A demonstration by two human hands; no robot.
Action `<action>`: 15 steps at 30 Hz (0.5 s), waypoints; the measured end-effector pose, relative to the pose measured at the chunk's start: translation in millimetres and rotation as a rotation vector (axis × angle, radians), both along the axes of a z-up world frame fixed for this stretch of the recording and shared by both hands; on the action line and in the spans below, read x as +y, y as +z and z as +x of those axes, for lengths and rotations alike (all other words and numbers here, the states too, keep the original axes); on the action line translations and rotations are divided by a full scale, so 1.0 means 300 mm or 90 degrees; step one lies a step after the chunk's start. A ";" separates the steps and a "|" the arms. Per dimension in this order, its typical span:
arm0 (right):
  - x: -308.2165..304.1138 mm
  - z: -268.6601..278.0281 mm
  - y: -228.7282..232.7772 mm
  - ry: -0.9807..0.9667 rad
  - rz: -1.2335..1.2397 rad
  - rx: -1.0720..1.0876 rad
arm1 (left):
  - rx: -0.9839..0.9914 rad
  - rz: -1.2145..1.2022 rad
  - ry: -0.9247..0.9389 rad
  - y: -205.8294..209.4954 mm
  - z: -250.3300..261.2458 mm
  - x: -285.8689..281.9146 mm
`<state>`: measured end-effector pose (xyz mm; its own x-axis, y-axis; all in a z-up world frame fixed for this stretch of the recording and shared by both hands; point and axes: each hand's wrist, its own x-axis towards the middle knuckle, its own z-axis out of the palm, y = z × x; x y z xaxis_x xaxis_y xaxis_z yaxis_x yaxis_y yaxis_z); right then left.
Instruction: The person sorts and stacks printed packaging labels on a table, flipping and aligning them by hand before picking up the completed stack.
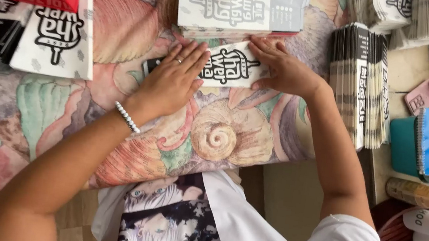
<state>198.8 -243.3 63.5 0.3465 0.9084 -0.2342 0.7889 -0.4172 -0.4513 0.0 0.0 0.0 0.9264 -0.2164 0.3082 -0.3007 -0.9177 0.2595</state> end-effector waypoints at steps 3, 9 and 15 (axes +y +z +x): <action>0.005 0.006 0.035 0.066 -0.056 -0.003 | 0.162 0.036 0.029 0.084 0.015 -0.020; -0.053 0.008 0.021 0.006 -0.077 -0.026 | 0.127 0.042 0.083 0.059 0.006 -0.046; -0.010 -0.147 0.129 -0.060 0.144 -0.168 | 0.162 0.058 0.090 0.059 0.011 -0.050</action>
<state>154.7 -246.3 102.3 0.4528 0.8883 0.0771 0.8532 -0.4065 -0.3269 3.4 -15.0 17.8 0.9942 -0.0960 0.0479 -0.1044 -0.9687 0.2253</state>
